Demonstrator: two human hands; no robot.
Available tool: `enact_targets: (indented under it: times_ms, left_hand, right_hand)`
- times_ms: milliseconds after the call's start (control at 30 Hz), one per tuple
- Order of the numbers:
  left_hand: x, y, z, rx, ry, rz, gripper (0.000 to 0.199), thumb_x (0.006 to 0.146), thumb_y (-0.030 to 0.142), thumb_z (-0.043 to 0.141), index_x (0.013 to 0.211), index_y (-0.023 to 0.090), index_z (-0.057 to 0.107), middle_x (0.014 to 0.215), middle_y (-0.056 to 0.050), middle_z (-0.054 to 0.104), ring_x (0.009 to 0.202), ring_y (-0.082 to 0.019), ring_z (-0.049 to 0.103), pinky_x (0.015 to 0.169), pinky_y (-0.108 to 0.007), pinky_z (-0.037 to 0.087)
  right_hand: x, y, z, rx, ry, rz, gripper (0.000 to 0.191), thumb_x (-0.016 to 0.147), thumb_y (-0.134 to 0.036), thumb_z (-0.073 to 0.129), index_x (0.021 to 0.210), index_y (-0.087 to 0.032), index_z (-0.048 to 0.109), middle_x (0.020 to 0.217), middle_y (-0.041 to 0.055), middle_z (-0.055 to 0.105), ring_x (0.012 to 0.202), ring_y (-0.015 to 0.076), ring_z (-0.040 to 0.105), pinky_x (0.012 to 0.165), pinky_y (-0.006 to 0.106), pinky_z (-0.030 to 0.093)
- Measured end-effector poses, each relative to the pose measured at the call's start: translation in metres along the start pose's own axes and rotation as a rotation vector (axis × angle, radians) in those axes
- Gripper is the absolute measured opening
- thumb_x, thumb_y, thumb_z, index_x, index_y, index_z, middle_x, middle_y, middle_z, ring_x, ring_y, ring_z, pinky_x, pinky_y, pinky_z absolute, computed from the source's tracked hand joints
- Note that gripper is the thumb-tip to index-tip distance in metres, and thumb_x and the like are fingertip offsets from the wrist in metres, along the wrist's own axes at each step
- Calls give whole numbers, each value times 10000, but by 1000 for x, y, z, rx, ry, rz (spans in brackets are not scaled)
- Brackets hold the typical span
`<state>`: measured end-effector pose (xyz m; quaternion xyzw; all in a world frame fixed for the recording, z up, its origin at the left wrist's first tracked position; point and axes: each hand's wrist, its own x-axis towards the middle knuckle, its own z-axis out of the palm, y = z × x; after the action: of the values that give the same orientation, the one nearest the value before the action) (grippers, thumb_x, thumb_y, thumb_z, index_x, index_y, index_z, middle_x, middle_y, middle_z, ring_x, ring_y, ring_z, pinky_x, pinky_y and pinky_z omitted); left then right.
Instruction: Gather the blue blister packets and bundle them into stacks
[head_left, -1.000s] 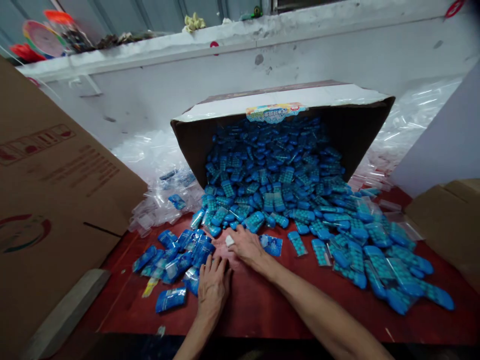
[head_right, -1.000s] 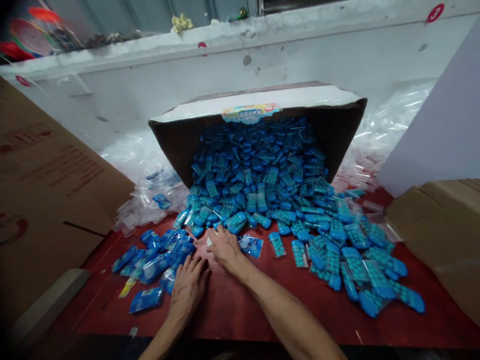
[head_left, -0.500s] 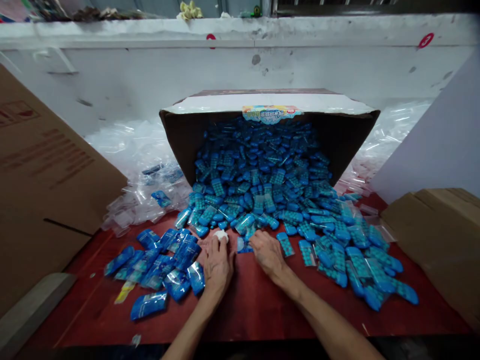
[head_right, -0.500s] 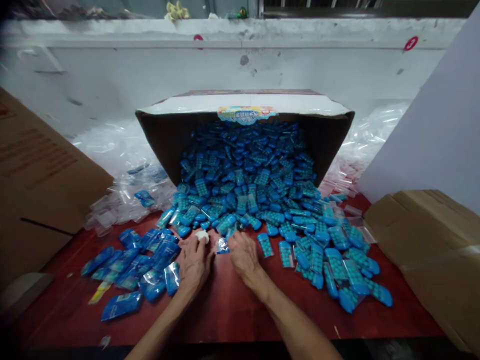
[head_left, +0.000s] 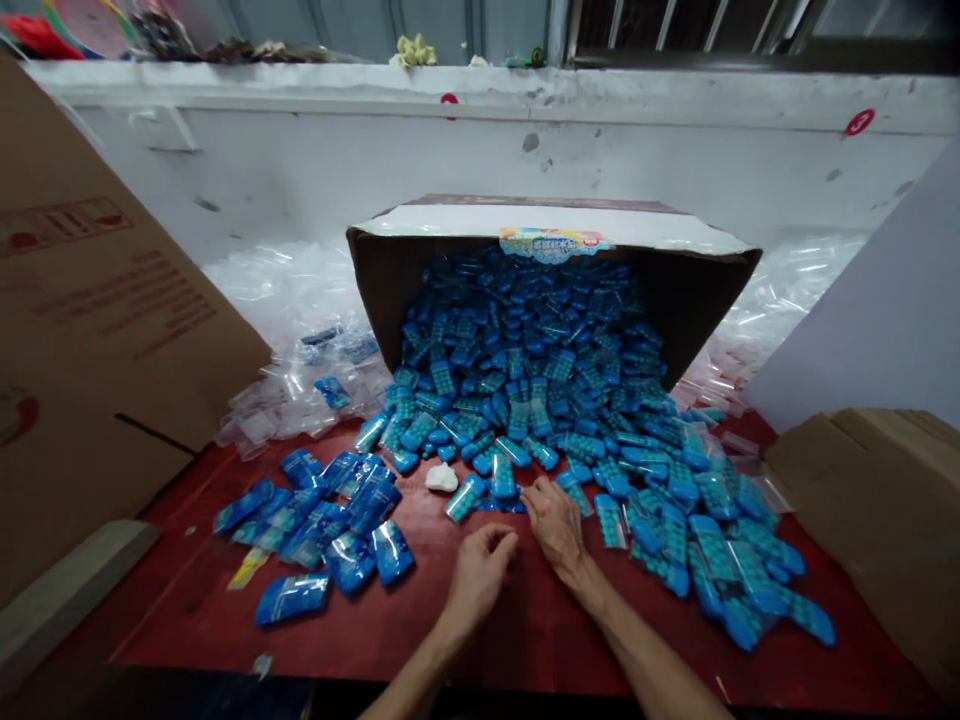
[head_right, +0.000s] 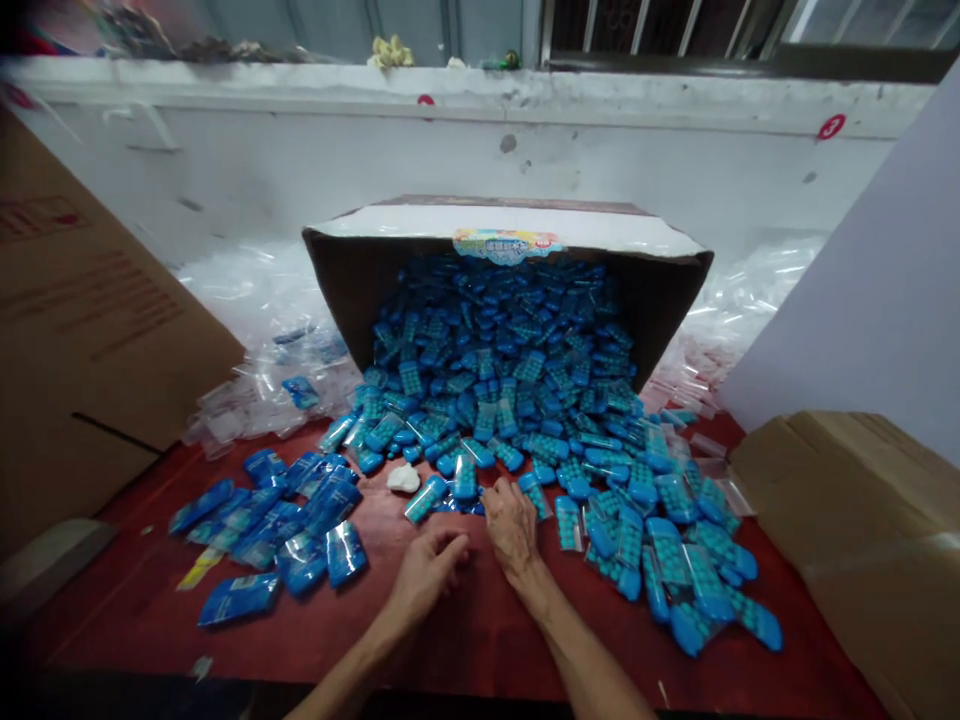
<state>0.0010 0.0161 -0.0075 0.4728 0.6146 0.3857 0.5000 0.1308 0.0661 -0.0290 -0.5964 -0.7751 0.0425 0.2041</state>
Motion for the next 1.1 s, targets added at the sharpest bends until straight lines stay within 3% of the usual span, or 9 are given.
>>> enact_targets:
  times_ms: [67, 133, 400, 533, 667, 833, 933, 1000, 1100]
  left_hand:
    - [5, -2, 10, -193, -23, -210, 259, 664, 373, 541, 806, 157, 546, 577, 4, 561, 363, -105, 471, 352, -219, 336]
    - [11, -3, 16, -312, -3, -264, 323, 642, 378, 564, 870, 155, 513, 613, 18, 556, 340, -86, 464, 325, -202, 320]
    - [28, 1, 24, -378, 55, -213, 281, 626, 405, 576, 598, 132, 514, 448, 23, 503, 344, -79, 461, 333, -184, 307]
    - [31, -3, 23, -414, 8, -237, 242, 601, 355, 601, 625, 123, 534, 542, -7, 570, 376, -82, 492, 362, -198, 345]
    - [29, -8, 15, -437, 36, -256, 246, 609, 364, 589, 653, 130, 523, 525, 10, 550, 391, -88, 500, 375, -199, 358]
    - [21, -9, 3, -465, 21, -175, 279, 608, 390, 594, 712, 138, 535, 522, 22, 540, 412, -84, 494, 385, -189, 351]
    - [17, -7, -2, -372, 40, -126, 248, 622, 379, 587, 678, 143, 534, 441, 46, 487, 383, -79, 456, 376, -182, 327]
    - [15, -5, -4, -264, 102, -87, 227, 627, 368, 585, 632, 148, 530, 408, 55, 465, 358, -70, 421, 368, -179, 302]
    - [16, -4, -8, -195, 161, -43, 219, 621, 362, 596, 648, 149, 555, 403, 56, 478, 345, -66, 403, 371, -183, 293]
  right_hand:
    - [-4, 1, -5, 57, 25, -4, 246, 860, -239, 379, 786, -210, 612, 751, 37, 554, 741, 146, 502, 625, 237, 335]
    - [-9, 1, -12, 129, 45, -18, 258, 864, -254, 367, 802, -209, 614, 743, 38, 546, 718, 146, 498, 634, 244, 339]
    - [-12, -1, -24, 265, 62, -107, 235, 851, -242, 380, 779, -198, 600, 744, 51, 543, 749, 174, 485, 683, 288, 352]
    - [-12, 0, -18, 283, 90, -59, 244, 855, -240, 368, 775, -184, 591, 731, 49, 539, 737, 165, 491, 689, 284, 367]
    - [-16, -5, -11, 384, 69, -46, 240, 850, -253, 370, 831, -187, 600, 775, 51, 548, 762, 162, 503, 705, 278, 385]
    - [-14, -9, -13, 621, 30, 161, 325, 789, -329, 459, 1076, -188, 519, 881, 53, 557, 713, 153, 514, 664, 262, 419]
    - [-10, -9, -17, 740, -45, 239, 231, 750, -346, 498, 878, -180, 596, 771, 25, 564, 671, 147, 511, 633, 244, 410]
    - [-9, -10, -18, 773, -8, 265, 188, 728, -348, 519, 722, -174, 591, 716, 15, 552, 681, 150, 505, 633, 238, 393]
    - [-10, -13, -17, 834, 16, 315, 196, 721, -357, 518, 655, -176, 552, 636, -13, 513, 616, 132, 471, 585, 225, 369]
